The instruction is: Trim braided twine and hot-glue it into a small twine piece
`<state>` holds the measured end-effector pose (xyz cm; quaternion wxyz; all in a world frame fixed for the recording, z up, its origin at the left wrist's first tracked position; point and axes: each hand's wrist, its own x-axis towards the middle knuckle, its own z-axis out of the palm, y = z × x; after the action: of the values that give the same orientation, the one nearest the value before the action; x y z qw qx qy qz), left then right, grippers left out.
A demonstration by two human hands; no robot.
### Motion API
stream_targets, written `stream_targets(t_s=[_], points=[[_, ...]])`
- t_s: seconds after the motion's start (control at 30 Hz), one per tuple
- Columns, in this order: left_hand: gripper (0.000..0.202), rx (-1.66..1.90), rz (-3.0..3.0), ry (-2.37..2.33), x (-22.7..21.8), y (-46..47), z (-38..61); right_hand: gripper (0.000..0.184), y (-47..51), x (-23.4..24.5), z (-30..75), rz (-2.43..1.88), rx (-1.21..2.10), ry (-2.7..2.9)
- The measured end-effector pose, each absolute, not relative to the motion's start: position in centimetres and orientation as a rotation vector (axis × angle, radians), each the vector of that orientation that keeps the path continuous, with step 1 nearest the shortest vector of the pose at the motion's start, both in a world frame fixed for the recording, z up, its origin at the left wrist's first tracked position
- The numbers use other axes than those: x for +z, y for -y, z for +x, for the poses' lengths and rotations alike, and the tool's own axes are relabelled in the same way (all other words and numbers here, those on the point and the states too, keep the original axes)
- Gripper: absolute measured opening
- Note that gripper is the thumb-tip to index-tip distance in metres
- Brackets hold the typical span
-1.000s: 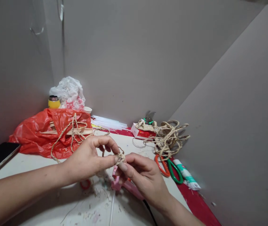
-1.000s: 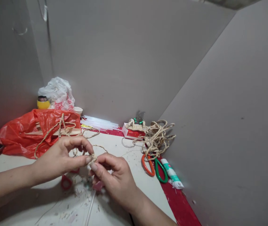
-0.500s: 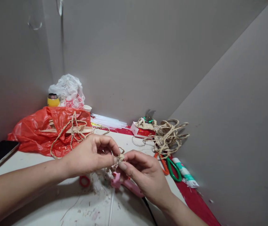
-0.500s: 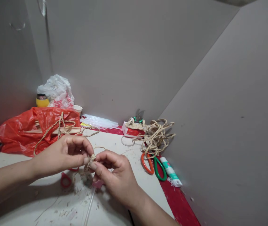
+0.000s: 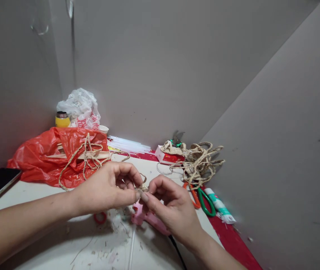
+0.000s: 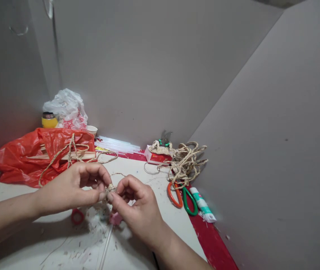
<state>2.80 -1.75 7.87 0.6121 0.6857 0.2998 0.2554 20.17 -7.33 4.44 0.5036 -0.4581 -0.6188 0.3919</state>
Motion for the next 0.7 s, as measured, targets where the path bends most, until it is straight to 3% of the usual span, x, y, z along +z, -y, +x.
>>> stream_targets(t_s=[0.37, 0.53, 0.7], points=[[0.012, 0.706, 1.896, -0.695, 8.1, 2.0, 2.6, 0.029, 6.7, 5.2, 19.9, -1.034, 1.218, 1.287], [0.028, 0.859, 2.0, -0.699, 7.3, 1.9, 2.6, 0.025, 6.5, 4.7, 20.4, -0.99, 1.183, 1.278], [0.042, 0.993, 2.202, -0.737, 6.4, 1.8, 2.7, 0.032, 6.5, 3.9, 20.6, -0.945, 1.017, 1.343]])
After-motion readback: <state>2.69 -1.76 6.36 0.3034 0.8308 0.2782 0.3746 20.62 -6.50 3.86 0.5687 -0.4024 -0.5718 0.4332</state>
